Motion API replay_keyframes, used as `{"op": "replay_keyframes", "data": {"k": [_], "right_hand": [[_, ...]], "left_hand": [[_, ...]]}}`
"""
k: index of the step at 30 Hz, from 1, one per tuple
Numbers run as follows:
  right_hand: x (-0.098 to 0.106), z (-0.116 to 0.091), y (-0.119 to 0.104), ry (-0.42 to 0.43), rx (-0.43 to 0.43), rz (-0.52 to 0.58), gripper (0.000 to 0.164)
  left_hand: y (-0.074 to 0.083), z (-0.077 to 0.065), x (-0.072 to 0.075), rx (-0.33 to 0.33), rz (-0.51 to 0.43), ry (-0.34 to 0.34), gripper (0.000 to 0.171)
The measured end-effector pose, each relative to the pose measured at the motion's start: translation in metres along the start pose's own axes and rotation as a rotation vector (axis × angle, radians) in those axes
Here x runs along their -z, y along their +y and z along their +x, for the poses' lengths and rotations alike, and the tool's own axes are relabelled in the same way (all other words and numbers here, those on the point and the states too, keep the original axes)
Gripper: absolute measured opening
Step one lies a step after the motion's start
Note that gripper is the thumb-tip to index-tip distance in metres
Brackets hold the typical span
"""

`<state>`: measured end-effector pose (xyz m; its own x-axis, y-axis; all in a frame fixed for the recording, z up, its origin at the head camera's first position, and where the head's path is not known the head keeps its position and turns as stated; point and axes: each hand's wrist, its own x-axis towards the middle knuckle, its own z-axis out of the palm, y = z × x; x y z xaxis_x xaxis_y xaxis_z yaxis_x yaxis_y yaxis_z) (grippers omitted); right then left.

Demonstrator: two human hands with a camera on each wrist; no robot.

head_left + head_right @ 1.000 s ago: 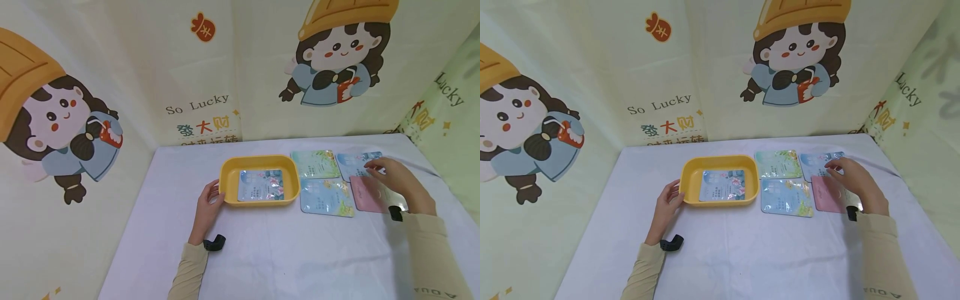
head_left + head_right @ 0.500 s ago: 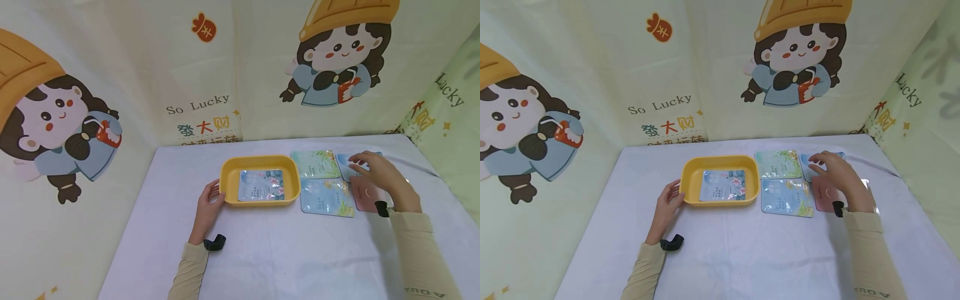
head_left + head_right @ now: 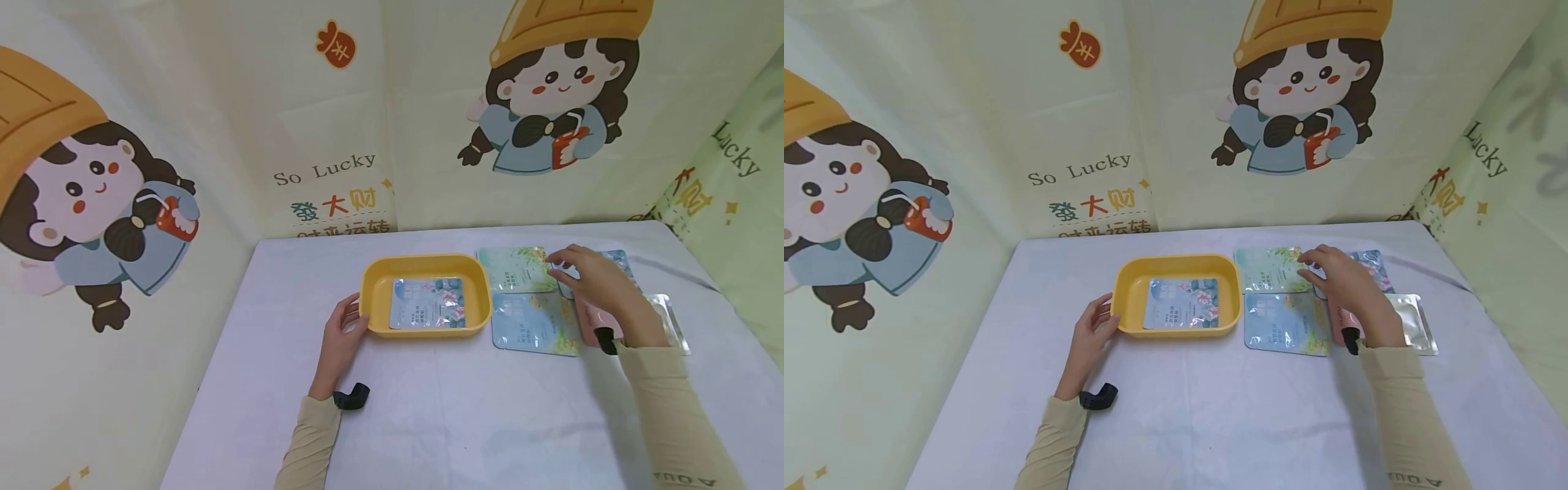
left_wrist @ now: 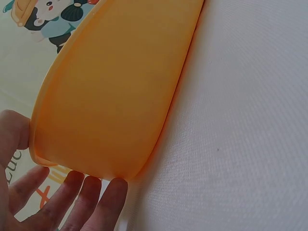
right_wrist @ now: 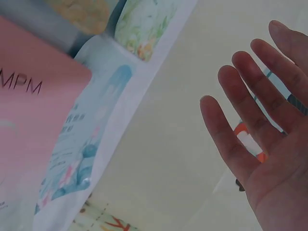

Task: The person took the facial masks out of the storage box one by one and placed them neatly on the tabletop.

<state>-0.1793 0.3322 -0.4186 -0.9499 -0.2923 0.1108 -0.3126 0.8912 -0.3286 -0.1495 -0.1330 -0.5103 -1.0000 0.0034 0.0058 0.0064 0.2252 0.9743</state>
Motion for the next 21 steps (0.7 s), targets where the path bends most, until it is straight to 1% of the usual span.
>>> {"op": "replay_keyframes", "data": {"k": [4,10,15,21], "right_hand": [[-0.003,0.005,-0.011,-0.003,0.038,-0.005,0.027],[-0.009,0.014,-0.026,-0.038,0.036,0.029,0.029],[-0.016,0.02,-0.036,-0.028,0.077,0.042,0.027],[-0.021,0.029,-0.053,-0.035,0.087,0.047,0.027]], "left_hand": [[0.0,0.0,0.0,0.0,0.014,0.006,0.047],[-0.001,0.0,0.0,0.001,0.021,0.016,0.047],[0.0,-0.001,-0.001,0.005,0.026,0.014,0.047],[0.002,-0.001,-0.001,0.012,0.034,0.017,0.047]]}}
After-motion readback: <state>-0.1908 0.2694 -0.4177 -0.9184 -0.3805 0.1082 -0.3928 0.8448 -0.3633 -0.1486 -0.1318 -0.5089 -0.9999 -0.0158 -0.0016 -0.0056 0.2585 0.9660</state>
